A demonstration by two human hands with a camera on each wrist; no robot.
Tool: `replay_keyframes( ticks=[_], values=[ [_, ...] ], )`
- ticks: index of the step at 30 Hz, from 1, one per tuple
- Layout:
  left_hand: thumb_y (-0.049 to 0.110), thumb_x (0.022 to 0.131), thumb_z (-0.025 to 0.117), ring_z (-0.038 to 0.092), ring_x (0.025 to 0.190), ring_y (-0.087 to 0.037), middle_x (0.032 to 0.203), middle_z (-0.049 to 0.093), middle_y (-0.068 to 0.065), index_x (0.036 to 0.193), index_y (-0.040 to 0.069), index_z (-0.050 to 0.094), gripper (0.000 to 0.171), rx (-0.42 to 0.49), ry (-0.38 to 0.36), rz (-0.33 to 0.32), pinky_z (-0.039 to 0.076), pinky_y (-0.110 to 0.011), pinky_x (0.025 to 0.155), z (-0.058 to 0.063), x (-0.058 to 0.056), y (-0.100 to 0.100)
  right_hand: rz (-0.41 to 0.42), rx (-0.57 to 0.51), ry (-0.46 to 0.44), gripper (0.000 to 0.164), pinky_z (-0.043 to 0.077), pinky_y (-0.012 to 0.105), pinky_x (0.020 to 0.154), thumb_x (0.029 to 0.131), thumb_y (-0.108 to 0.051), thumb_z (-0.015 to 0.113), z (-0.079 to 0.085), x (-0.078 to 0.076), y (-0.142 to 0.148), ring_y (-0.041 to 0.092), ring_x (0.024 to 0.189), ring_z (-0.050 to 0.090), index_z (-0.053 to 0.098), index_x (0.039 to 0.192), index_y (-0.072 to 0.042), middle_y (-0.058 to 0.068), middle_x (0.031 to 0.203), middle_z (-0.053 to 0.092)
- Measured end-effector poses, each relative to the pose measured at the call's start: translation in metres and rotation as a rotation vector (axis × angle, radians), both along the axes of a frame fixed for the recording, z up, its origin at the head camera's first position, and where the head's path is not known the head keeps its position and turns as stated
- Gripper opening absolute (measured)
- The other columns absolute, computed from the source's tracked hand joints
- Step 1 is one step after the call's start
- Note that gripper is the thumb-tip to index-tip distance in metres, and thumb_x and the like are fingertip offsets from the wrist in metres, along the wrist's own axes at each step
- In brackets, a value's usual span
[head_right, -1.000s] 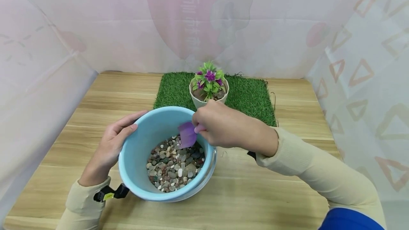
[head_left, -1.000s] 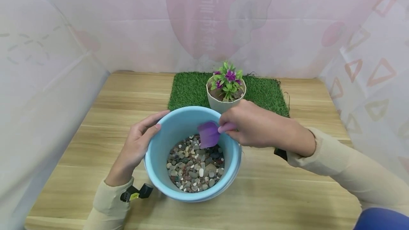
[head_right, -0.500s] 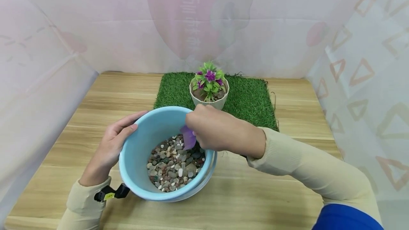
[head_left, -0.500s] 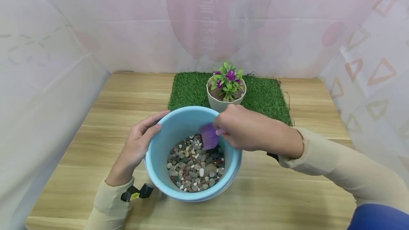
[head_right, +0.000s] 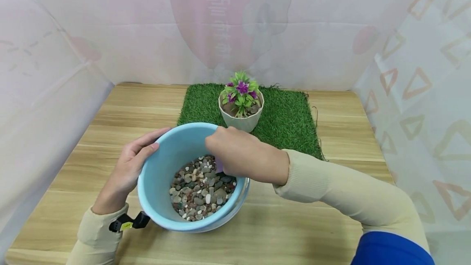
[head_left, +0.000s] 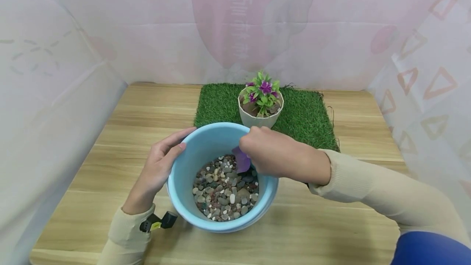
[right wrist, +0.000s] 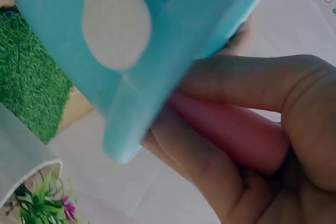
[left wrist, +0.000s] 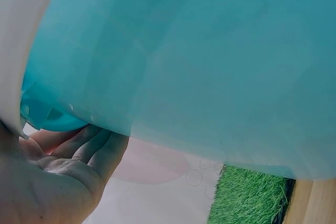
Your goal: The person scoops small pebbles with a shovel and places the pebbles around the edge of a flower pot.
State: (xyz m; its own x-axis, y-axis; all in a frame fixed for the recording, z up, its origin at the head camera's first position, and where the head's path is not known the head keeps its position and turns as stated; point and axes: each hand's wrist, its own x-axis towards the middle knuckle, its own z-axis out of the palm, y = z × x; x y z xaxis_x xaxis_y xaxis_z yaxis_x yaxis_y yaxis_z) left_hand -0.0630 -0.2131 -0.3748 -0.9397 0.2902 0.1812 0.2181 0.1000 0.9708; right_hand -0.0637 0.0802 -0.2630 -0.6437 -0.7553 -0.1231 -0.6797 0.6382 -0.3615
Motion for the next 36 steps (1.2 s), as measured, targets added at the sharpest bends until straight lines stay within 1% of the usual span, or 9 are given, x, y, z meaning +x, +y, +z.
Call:
replay_keyframes(
  ticks=[4, 9, 17, 21, 25, 30, 31, 34, 36],
  values=[
    [0.01, 0.113, 0.046, 0.078, 0.109, -0.017, 0.134, 0.071, 0.009, 0.149, -0.011, 0.051, 0.042, 0.0, 0.008, -0.007, 0.07, -0.043, 0.082, 0.0, -0.001, 0.0, -0.005, 0.033, 0.026, 0.037, 0.065, 0.016, 0.061, 0.085, 0.019, 0.061, -0.002, 0.0, -0.002, 0.022, 0.08, 0.081, 0.082, 0.093, -0.011, 0.003, 0.088, 0.081],
    [0.01, 0.113, 0.047, 0.078, 0.109, -0.015, 0.135, 0.07, 0.01, 0.149, -0.01, 0.051, 0.042, 0.005, 0.013, -0.008, 0.07, -0.042, 0.083, 0.0, -0.002, 0.0, 0.008, 0.025, 0.073, 0.033, 0.066, 0.018, 0.061, 0.086, 0.018, 0.064, -0.004, 0.001, -0.002, 0.023, 0.078, 0.08, 0.08, 0.09, -0.01, 0.004, 0.086, 0.08],
    [0.011, 0.113, 0.047, 0.077, 0.111, -0.017, 0.137, 0.07, 0.007, 0.149, -0.008, 0.053, 0.041, -0.001, 0.015, 0.0, 0.07, -0.042, 0.084, 0.002, -0.001, 0.0, 0.024, -0.013, 0.1, 0.028, 0.061, 0.012, 0.056, 0.087, 0.019, 0.061, -0.009, -0.002, -0.002, 0.022, 0.071, 0.079, 0.079, 0.089, -0.004, 0.008, 0.082, 0.079],
    [0.012, 0.113, 0.047, 0.077, 0.112, -0.017, 0.138, 0.069, 0.006, 0.15, -0.005, 0.054, 0.041, -0.019, 0.007, 0.015, 0.07, -0.042, 0.085, 0.002, 0.0, -0.001, 0.029, -0.067, 0.092, 0.028, 0.056, 0.011, 0.048, 0.088, 0.019, 0.058, -0.015, -0.006, -0.003, 0.017, 0.06, 0.073, 0.075, 0.081, -0.003, 0.007, 0.071, 0.073],
    [0.012, 0.113, 0.046, 0.077, 0.112, -0.017, 0.14, 0.069, 0.004, 0.15, -0.003, 0.055, 0.041, -0.027, 0.003, 0.027, 0.07, -0.042, 0.085, 0.002, 0.001, -0.002, 0.057, -0.121, 0.07, 0.03, 0.05, 0.011, 0.045, 0.087, 0.018, 0.057, -0.03, -0.012, -0.005, 0.01, 0.053, 0.061, 0.07, 0.073, -0.005, 0.004, 0.064, 0.067],
    [0.013, 0.113, 0.047, 0.077, 0.111, -0.018, 0.139, 0.069, 0.002, 0.149, -0.005, 0.054, 0.041, -0.028, 0.009, 0.026, 0.07, -0.043, 0.084, 0.001, -0.001, -0.001, 0.101, -0.211, 0.081, 0.03, 0.047, 0.012, 0.05, 0.085, 0.017, 0.059, -0.046, -0.012, -0.005, 0.008, 0.056, 0.053, 0.069, 0.069, -0.007, 0.003, 0.064, 0.065],
    [0.013, 0.113, 0.047, 0.077, 0.111, -0.018, 0.139, 0.069, 0.003, 0.149, -0.005, 0.054, 0.041, -0.027, 0.008, 0.025, 0.07, -0.043, 0.084, 0.001, -0.001, -0.001, 0.104, -0.229, 0.081, 0.029, 0.049, 0.012, 0.053, 0.085, 0.017, 0.061, -0.047, -0.012, -0.005, 0.008, 0.057, 0.055, 0.071, 0.071, -0.006, 0.003, 0.066, 0.067],
    [0.011, 0.113, 0.046, 0.077, 0.111, -0.018, 0.137, 0.07, 0.006, 0.149, -0.008, 0.053, 0.041, -0.007, 0.007, 0.014, 0.07, -0.044, 0.083, -0.001, -0.001, 0.0, 0.114, -0.275, 0.041, 0.019, 0.061, 0.014, 0.064, 0.088, 0.012, 0.068, -0.048, -0.01, -0.004, 0.011, 0.066, 0.071, 0.079, 0.082, -0.002, 0.008, 0.078, 0.077],
    [0.009, 0.113, 0.046, 0.077, 0.11, -0.017, 0.137, 0.07, 0.007, 0.149, -0.009, 0.053, 0.041, 0.002, 0.009, 0.011, 0.07, -0.044, 0.083, -0.001, -0.001, 0.0, 0.119, -0.282, 0.021, 0.013, 0.066, 0.017, 0.077, 0.091, 0.007, 0.072, -0.048, -0.009, -0.005, 0.015, 0.08, 0.079, 0.082, 0.094, 0.0, 0.011, 0.09, 0.082]
  ],
)
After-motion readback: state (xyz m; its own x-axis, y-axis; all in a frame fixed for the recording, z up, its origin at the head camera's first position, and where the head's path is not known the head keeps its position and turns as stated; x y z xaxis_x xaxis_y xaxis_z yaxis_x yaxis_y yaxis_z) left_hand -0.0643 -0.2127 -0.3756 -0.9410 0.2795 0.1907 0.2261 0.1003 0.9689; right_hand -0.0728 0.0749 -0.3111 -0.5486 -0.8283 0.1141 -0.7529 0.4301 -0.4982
